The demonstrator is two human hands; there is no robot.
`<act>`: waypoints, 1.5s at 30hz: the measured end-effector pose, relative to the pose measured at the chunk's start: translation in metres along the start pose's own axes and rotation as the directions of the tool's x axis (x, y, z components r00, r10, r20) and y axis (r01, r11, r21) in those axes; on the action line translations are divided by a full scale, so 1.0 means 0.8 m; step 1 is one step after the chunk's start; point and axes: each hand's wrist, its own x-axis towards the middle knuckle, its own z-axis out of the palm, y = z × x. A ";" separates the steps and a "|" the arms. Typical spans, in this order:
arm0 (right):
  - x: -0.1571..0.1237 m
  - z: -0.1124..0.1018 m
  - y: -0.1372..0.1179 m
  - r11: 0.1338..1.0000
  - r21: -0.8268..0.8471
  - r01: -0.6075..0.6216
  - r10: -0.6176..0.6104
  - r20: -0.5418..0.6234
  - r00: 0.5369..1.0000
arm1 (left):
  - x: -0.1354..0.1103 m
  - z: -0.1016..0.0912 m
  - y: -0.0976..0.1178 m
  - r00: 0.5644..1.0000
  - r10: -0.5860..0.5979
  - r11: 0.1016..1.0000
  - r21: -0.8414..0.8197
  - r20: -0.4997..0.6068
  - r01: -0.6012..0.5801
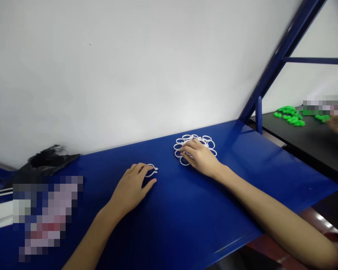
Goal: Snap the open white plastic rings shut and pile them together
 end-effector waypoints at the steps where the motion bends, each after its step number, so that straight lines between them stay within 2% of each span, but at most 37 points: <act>1: -0.001 0.002 -0.008 1.000 0.016 0.024 -0.024 0.020 1.000 | 0.001 0.004 0.001 1.000 0.003 1.000 0.005 0.000 -0.003; 7: -0.008 0.016 -0.046 0.981 0.100 0.165 -0.181 0.181 0.967 | 0.001 0.015 0.016 0.997 0.076 0.997 0.007 -0.032 -0.076; 14: -0.012 0.022 -0.055 0.972 0.072 0.224 -0.235 0.247 0.940 | -0.004 0.014 0.034 0.985 0.170 0.984 0.047 -0.008 -0.169; 17: -0.012 0.019 -0.056 0.972 0.078 0.221 -0.234 0.267 0.935 | -0.004 0.011 0.037 0.991 0.131 0.991 -0.029 -0.019 -0.132; 19: -0.012 0.016 -0.059 0.976 0.104 0.191 -0.211 0.260 0.942 | -0.004 0.007 0.040 0.999 0.033 0.987 -0.157 -0.027 -0.037; 22: -0.013 0.011 -0.067 0.975 0.181 0.129 -0.169 0.230 0.958 | -0.004 -0.001 0.043 0.991 -0.131 0.891 -0.438 0.008 0.122; 25: -0.016 0.009 -0.074 0.957 0.273 0.101 -0.158 0.195 0.968 | -0.005 -0.004 0.045 0.975 -0.203 0.739 -0.640 0.087 0.211; 28: -0.019 0.012 -0.077 0.944 0.320 0.076 -0.132 0.157 0.979 | -0.005 -0.001 0.044 0.963 -0.228 0.650 -0.715 0.143 0.260; 32: -0.020 0.017 -0.075 0.950 0.312 -0.020 -0.023 0.133 0.991 | -0.005 0.005 0.039 0.962 -0.221 0.605 -0.751 0.161 0.265; 35: -0.020 0.019 -0.071 0.941 0.336 -0.036 -0.020 0.163 0.986 | -0.005 0.009 0.038 0.969 -0.186 0.574 -0.782 0.162 0.241; 37: -0.019 0.021 -0.069 0.932 0.363 -0.012 -0.067 0.203 0.977 | -0.004 0.009 0.038 0.976 -0.177 0.584 -0.785 0.125 0.206; 40: -0.019 0.021 -0.069 0.914 0.403 0.043 -0.143 0.222 0.965 | -0.004 0.005 0.042 0.992 -0.111 0.657 -0.744 0.064 0.121; 43: -0.019 0.014 -0.072 0.904 0.409 0.123 -0.216 0.190 0.958 | -0.007 -0.003 0.047 0.999 -0.030 0.706 -0.707 0.021 0.036; 45: -0.019 0.007 -0.076 0.898 0.395 0.195 -0.272 0.149 0.951 | -0.010 -0.009 0.050 0.999 -0.033 0.708 -0.706 -0.011 0.016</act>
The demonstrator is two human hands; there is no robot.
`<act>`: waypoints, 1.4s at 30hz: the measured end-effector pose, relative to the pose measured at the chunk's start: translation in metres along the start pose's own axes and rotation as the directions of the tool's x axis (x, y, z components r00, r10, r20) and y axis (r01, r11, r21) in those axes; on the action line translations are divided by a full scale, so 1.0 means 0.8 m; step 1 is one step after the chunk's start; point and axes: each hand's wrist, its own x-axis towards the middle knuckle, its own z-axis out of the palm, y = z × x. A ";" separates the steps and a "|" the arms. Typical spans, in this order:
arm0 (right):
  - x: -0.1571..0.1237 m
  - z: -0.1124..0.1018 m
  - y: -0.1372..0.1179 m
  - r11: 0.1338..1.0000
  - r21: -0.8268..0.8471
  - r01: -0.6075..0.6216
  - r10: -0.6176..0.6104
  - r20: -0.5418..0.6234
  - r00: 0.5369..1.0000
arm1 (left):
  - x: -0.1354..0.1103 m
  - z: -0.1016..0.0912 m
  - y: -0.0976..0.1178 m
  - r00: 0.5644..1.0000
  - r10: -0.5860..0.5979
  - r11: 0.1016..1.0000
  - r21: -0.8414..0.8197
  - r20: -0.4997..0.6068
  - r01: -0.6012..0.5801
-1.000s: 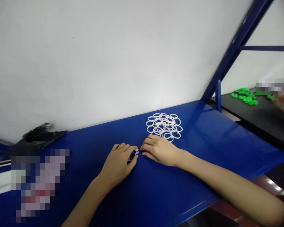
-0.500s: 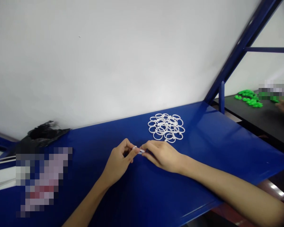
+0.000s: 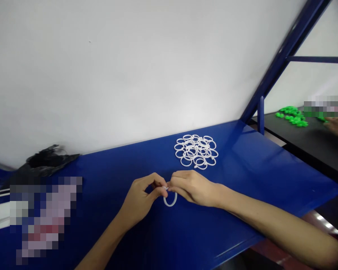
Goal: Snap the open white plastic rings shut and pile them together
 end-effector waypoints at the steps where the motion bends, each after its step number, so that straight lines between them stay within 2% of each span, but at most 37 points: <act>1: -0.001 -0.002 -0.003 0.999 -0.018 0.028 -0.028 -0.006 1.000 | -0.001 -0.001 0.002 1.000 0.002 1.000 -0.001 -0.017 -0.002; 4: -0.003 -0.005 -0.003 0.996 -0.083 0.037 -0.037 0.005 0.999 | -0.003 0.002 0.003 1.000 0.010 0.999 0.042 -0.016 -0.009; 7: -0.004 -0.002 0.008 0.987 -0.158 -0.031 0.034 0.022 0.999 | 0.000 0.015 -0.007 0.998 0.056 0.974 0.221 -0.007 -0.054; 10: -0.004 -0.001 0.023 0.964 -0.235 -0.121 0.119 -0.021 0.993 | 0.003 0.032 -0.018 0.988 0.150 0.854 0.502 0.016 -0.138; 13: -0.005 -0.012 0.041 0.918 -0.321 -0.231 0.195 -0.138 0.971 | 0.002 0.042 -0.025 0.975 0.208 0.755 0.622 0.074 -0.208; 17: -0.015 -0.037 0.077 0.782 -0.434 -0.447 0.322 -0.332 0.887 | -0.001 0.039 -0.027 0.963 0.241 0.740 0.620 0.121 -0.263; 19: -0.022 -0.046 0.096 0.735 -0.444 -0.513 0.378 -0.360 0.853 | -0.001 0.036 -0.026 0.961 0.236 0.738 0.617 0.145 -0.275; 23: -0.028 -0.050 0.119 0.746 -0.399 -0.533 0.410 -0.356 0.840 | 0.000 0.032 -0.023 0.959 0.227 0.737 0.614 0.171 -0.284; 28: -0.025 -0.040 0.125 0.762 -0.380 -0.525 0.391 -0.378 0.840 | 0.001 0.032 -0.020 0.959 0.215 0.741 0.609 0.183 -0.282; 31: -0.024 -0.035 0.128 0.721 -0.404 -0.563 0.458 -0.332 0.825 | 0.001 0.032 -0.021 0.957 0.221 0.734 0.615 0.185 -0.289; 37: -0.027 -0.032 0.131 0.630 -0.422 -0.652 0.629 -0.215 0.747 | 0.001 0.031 -0.021 0.957 0.218 0.732 0.617 0.191 -0.290; 42: -0.024 -0.029 0.121 0.629 -0.429 -0.649 0.659 -0.149 0.737 | 0.002 0.030 -0.018 0.960 0.208 0.743 0.608 0.190 -0.281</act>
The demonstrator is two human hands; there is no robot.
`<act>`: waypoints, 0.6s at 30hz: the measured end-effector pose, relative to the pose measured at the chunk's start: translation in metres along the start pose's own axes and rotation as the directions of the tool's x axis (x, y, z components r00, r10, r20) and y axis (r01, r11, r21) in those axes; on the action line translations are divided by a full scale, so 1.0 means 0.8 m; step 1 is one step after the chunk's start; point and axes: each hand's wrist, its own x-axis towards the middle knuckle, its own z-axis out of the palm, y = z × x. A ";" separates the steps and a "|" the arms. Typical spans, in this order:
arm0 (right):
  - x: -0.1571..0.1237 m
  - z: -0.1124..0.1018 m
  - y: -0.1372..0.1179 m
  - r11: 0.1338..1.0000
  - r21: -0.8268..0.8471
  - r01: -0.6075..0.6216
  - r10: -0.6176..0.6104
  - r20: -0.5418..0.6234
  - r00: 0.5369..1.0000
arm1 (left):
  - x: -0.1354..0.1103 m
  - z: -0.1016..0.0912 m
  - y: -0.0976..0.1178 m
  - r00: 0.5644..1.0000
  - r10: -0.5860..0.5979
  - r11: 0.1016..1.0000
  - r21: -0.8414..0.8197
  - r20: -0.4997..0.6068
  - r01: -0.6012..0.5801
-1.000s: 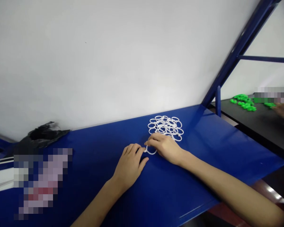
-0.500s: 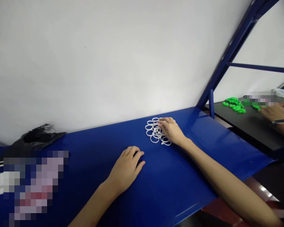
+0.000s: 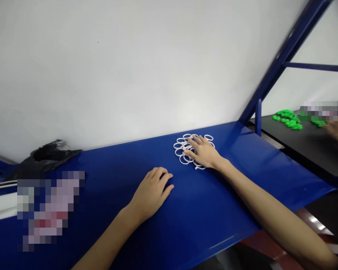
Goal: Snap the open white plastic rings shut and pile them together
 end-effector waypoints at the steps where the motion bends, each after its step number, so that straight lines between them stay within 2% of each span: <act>1: -0.001 0.000 -0.002 1.000 -0.002 0.008 -0.008 0.013 1.000 | 0.000 -0.001 0.000 1.000 -0.004 1.000 0.000 0.009 0.004; 4: -0.001 -0.002 -0.003 1.000 -0.013 0.012 -0.012 0.034 0.999 | 0.001 -0.002 0.001 1.000 -0.004 1.000 -0.006 0.028 0.005; 10: -0.003 -0.002 0.003 0.997 -0.055 -0.059 0.062 0.048 0.997 | 0.000 -0.003 0.003 1.000 0.010 1.000 0.016 0.018 -0.011; 15: -0.006 0.004 -0.009 0.997 -0.071 0.000 0.002 0.029 1.000 | 0.000 -0.004 0.006 0.999 0.011 1.000 0.026 0.037 -0.012; 18: -0.002 0.006 -0.009 0.997 -0.080 -0.015 0.016 0.009 1.000 | 0.000 -0.003 0.006 1.000 0.011 1.000 0.018 0.013 -0.011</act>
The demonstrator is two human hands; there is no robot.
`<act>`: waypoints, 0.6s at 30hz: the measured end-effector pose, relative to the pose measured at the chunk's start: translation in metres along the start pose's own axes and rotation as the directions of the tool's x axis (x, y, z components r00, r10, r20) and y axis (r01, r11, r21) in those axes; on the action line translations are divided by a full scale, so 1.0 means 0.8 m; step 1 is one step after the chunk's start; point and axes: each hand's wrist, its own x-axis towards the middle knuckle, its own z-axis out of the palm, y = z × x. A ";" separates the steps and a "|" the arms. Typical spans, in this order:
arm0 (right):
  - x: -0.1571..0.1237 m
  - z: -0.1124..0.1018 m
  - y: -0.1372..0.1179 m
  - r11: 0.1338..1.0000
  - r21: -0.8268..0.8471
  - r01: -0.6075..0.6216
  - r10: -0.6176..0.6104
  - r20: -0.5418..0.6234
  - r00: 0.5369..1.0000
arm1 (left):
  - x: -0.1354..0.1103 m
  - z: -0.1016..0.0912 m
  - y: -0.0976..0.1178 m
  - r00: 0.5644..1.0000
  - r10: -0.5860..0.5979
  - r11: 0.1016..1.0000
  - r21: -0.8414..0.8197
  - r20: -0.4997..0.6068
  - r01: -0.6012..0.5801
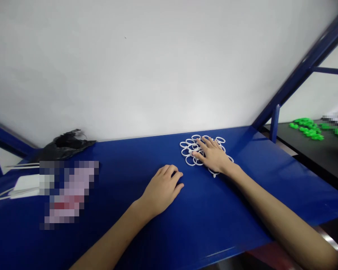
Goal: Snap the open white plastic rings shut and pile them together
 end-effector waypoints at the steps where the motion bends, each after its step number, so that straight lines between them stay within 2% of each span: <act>1: 0.001 0.000 0.002 1.000 -0.006 -0.019 0.019 0.003 1.000 | 0.000 0.000 0.000 1.000 0.000 1.000 0.001 -0.006 0.000; 5: 0.002 -0.002 0.010 0.998 -0.026 -0.053 0.053 -0.006 0.999 | -0.001 -0.002 0.000 1.000 0.014 1.000 0.021 0.003 -0.014; 11: -0.004 0.000 0.004 1.000 -0.030 0.001 -0.004 -0.099 0.995 | 0.000 0.003 0.005 1.000 0.013 0.992 0.127 0.021 -0.016; 14: -0.007 -0.002 -0.001 0.999 -0.030 0.027 -0.030 -0.108 0.994 | -0.004 0.009 0.008 1.000 0.000 0.978 0.210 -0.017 0.004; 18: -0.010 -0.005 -0.005 0.999 -0.021 0.047 -0.050 -0.136 0.989 | -0.023 0.010 0.004 0.992 -0.073 0.958 0.271 -0.099 0.097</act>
